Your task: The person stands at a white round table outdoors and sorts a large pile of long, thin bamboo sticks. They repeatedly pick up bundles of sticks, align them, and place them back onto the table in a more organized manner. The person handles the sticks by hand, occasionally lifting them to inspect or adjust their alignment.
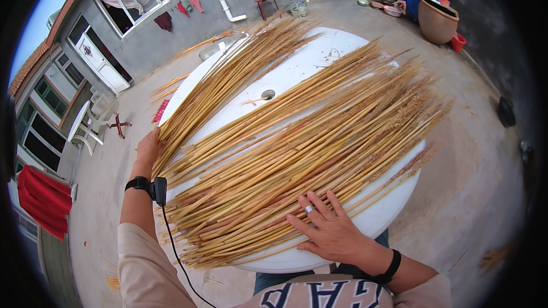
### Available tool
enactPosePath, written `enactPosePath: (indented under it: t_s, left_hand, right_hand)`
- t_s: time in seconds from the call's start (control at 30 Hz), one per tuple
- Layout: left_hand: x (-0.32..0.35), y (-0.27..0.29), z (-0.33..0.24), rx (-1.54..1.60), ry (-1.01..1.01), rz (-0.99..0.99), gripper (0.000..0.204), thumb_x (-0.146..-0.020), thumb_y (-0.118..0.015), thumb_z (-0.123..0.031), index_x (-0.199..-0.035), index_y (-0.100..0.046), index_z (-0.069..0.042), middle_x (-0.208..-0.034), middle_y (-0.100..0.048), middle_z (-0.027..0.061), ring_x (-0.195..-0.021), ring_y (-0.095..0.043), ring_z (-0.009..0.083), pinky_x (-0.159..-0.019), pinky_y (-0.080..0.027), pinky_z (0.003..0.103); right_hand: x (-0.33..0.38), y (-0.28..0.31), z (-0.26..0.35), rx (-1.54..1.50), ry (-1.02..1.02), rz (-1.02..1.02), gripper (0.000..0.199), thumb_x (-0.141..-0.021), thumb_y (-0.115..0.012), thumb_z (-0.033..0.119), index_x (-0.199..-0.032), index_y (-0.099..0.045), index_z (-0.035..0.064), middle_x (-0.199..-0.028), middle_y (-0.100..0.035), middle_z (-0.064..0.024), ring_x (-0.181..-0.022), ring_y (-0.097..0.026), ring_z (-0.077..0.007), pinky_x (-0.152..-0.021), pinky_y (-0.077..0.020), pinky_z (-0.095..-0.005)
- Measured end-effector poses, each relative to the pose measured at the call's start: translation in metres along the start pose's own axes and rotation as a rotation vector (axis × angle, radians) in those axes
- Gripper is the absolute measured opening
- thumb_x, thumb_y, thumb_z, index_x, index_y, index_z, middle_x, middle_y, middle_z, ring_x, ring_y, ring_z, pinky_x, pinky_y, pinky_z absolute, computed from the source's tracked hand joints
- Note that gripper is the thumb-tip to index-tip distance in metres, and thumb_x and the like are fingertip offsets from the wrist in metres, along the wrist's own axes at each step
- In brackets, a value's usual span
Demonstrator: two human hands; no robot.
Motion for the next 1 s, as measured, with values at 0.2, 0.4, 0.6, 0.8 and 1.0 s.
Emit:
enactPosePath:
  t_s: [0.2,0.4,0.6,0.8,1.0]
  left_hand:
    - [0.003,-0.003,0.005,-0.035,0.031,0.056,0.035,-0.077,-0.067,-0.029,-0.095,-0.048,-0.005,-0.099,-0.059,0.0131,-0.096,-0.056,0.0332,-0.077,-0.047,0.043]
    - [0.013,0.003,0.026,0.130,0.047,-0.007,0.039,-0.078,-0.066,-0.027,-0.110,-0.055,-0.008,-0.100,-0.058,0.0124,-0.099,-0.054,0.0309,-0.082,-0.046,0.042]
    - [0.031,0.026,0.036,0.098,0.102,-0.060,0.035,-0.078,-0.065,-0.020,-0.111,-0.059,-0.012,-0.100,-0.058,0.0119,-0.100,-0.054,0.0292,-0.083,-0.046,0.040]
    - [0.047,0.052,0.016,0.291,0.083,-0.120,0.032,-0.078,-0.066,-0.014,-0.110,-0.061,-0.010,-0.098,-0.061,0.0118,-0.092,-0.058,0.0275,-0.078,-0.048,0.036]
    - [0.094,0.090,-0.141,0.591,-0.218,0.063,0.043,-0.081,-0.065,-0.009,-0.122,-0.052,-0.006,-0.117,-0.057,0.0140,-0.107,-0.054,0.0264,-0.089,-0.044,0.035]
  right_hand:
    - [-0.002,0.003,0.001,0.013,-0.030,0.023,0.064,-0.081,-0.059,0.047,-0.135,-0.041,0.0178,-0.144,-0.026,-0.0183,-0.136,-0.019,-0.0348,-0.109,-0.0117,-0.0544]
    - [-0.003,0.006,0.003,0.025,-0.024,-0.008,0.064,-0.079,-0.061,0.045,-0.134,-0.043,0.0168,-0.142,-0.031,-0.0187,-0.135,-0.024,-0.0346,-0.108,-0.0135,-0.0548]
    - [-0.001,0.008,0.004,0.036,-0.018,-0.059,0.063,-0.079,-0.061,0.045,-0.133,-0.045,0.0162,-0.140,-0.034,-0.0189,-0.134,-0.025,-0.0348,-0.109,-0.0134,-0.0543]
    - [0.004,0.005,0.002,0.016,-0.002,-0.083,0.062,-0.080,-0.061,0.044,-0.132,-0.045,0.0158,-0.142,-0.031,-0.0191,-0.135,-0.021,-0.0350,-0.109,-0.0116,-0.0541]
    - [0.005,0.000,-0.001,-0.003,0.024,-0.157,0.058,-0.082,-0.059,0.041,-0.132,-0.045,0.0158,-0.141,-0.031,-0.0193,-0.136,-0.020,-0.0340,-0.110,-0.0111,-0.0530]
Point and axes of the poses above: each hand's wrist, its own x-axis away from the middle knuckle, its own y-axis out of the back of the hand, z = x × y, the point moved 10 cm from there along -x, towards the middle knuckle
